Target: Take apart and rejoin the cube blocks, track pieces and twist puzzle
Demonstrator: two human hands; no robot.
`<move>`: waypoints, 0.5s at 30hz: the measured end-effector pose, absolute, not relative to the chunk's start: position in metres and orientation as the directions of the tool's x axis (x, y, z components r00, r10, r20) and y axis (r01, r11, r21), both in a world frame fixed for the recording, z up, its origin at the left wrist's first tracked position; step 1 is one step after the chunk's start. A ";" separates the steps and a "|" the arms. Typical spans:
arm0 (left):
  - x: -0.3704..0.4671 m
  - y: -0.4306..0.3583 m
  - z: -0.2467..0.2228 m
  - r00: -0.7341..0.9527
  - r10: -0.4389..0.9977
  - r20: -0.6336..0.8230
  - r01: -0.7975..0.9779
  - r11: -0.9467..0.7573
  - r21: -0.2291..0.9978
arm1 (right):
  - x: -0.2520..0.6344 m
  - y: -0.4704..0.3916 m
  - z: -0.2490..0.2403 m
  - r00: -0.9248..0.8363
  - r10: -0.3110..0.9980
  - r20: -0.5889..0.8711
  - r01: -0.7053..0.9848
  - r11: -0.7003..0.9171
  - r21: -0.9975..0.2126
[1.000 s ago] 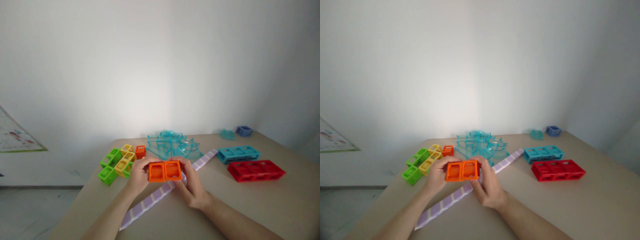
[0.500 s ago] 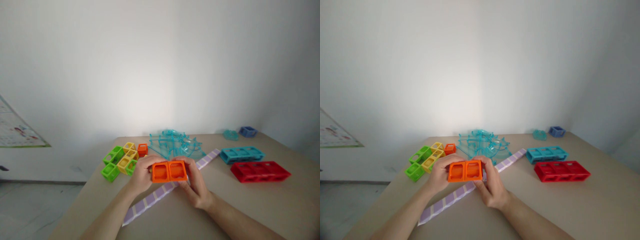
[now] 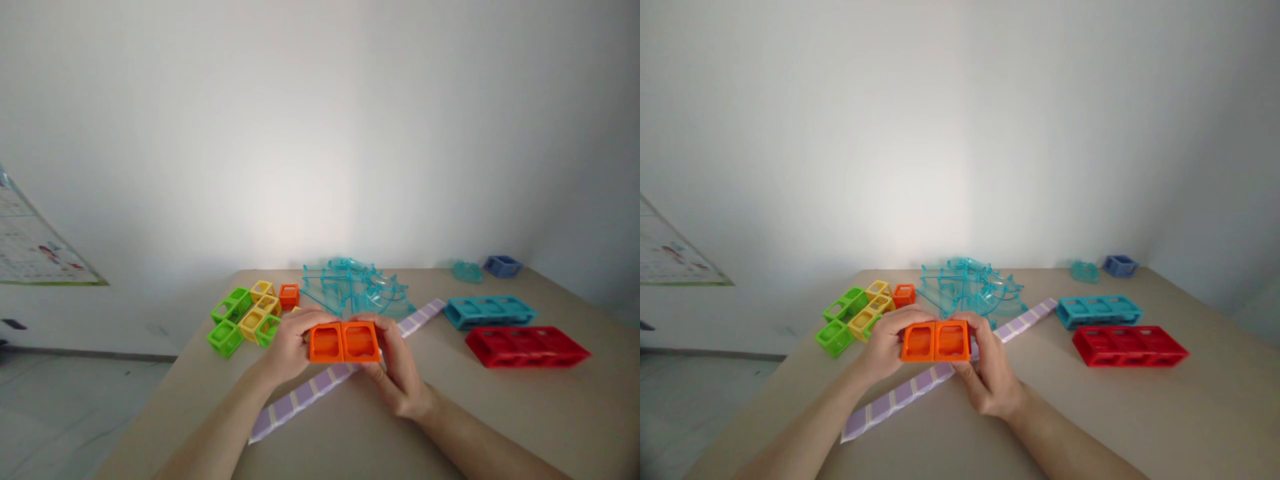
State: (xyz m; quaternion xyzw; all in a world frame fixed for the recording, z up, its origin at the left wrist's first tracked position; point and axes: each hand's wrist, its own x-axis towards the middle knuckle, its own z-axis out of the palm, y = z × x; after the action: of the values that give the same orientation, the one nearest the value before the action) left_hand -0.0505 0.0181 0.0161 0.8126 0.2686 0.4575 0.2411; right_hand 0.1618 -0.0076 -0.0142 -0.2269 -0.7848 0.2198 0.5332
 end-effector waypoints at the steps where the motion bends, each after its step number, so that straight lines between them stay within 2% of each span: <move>1: -0.055 0.020 0.017 0.456 0.657 0.601 0.239 -0.740 0.628 | 0.161 -0.007 -0.016 -0.311 0.605 0.733 0.118 0.789 -0.602; 3: -0.066 0.027 0.018 0.455 0.669 0.588 0.313 -0.738 0.598 | 0.161 -0.005 -0.021 -0.255 0.632 0.732 0.093 0.769 -0.632; 5: -0.078 0.038 0.016 0.361 0.701 0.614 0.457 -0.708 0.539 | 0.161 -0.003 -0.025 -0.196 0.651 0.733 0.066 0.755 -0.652; 7: -0.089 0.049 0.011 0.238 0.747 0.621 0.663 -0.592 0.458 | 0.161 -0.001 -0.028 -0.165 0.666 0.728 0.064 0.744 -0.666; 9: -0.096 0.060 0.003 0.148 0.788 0.597 0.797 -0.453 0.400 | 0.162 -0.001 -0.028 -0.166 0.680 0.715 0.075 0.731 -0.678; 15: -0.102 0.072 -0.013 0.128 0.849 0.512 0.878 -0.337 0.339 | 0.160 -0.004 -0.025 -0.222 0.683 0.696 0.086 0.725 -0.683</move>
State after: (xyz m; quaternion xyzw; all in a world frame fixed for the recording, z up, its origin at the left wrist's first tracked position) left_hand -0.1019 0.0720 -0.0131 0.7508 0.5753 0.3237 -0.0224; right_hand 0.1602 -0.0039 -0.0248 -0.2611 -0.7362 0.2632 0.5662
